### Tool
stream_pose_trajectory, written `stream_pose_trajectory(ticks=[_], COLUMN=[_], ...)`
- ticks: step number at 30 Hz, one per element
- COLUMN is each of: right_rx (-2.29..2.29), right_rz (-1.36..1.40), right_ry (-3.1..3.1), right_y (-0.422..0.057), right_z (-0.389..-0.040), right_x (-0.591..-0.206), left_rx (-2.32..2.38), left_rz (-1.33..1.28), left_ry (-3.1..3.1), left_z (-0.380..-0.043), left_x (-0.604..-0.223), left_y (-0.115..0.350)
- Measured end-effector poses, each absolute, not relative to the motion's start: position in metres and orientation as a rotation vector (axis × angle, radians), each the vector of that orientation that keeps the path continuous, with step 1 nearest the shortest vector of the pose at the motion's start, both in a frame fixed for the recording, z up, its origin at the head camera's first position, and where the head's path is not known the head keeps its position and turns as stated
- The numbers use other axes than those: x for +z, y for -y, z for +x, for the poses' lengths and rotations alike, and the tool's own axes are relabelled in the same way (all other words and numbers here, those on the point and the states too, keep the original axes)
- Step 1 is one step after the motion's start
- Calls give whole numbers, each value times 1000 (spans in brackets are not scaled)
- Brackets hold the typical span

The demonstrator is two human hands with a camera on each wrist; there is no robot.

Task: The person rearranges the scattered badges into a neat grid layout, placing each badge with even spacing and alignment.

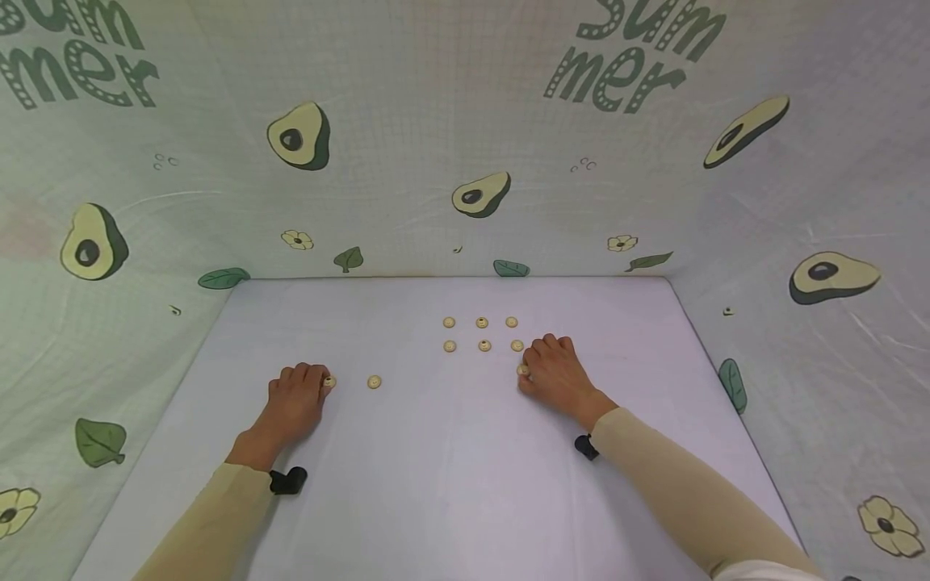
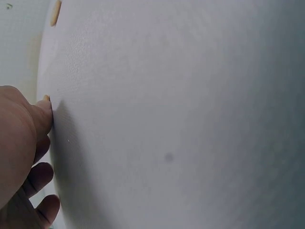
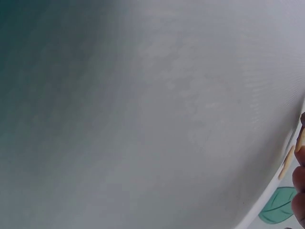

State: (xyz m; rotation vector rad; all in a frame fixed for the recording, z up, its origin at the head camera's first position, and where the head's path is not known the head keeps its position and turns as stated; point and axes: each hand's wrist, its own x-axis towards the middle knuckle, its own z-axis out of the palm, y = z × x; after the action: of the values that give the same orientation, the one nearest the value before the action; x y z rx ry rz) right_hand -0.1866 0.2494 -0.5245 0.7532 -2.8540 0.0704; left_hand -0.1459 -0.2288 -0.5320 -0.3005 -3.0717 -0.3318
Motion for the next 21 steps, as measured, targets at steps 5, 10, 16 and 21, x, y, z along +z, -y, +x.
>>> stream_pose_trajectory(ticks=[5,10,16,21], right_rx=[76,72,74,65], right_rz=[754,755,748,727], right_ry=[2850,2854,2861,2883], right_y=[-250,-250,-251,-250], right_z=[-187,-187,-187,-186], right_x=[-524,-523,-524,-522], left_rx=[-312,-308,-326,-334], left_rz=[-286,-287,-269,-259], left_ry=[3084,3084,3097,3112], left_z=[-146,-145,-146,-146], left_x=[-532,-531,-530,-531], left_y=[228,227,227,228])
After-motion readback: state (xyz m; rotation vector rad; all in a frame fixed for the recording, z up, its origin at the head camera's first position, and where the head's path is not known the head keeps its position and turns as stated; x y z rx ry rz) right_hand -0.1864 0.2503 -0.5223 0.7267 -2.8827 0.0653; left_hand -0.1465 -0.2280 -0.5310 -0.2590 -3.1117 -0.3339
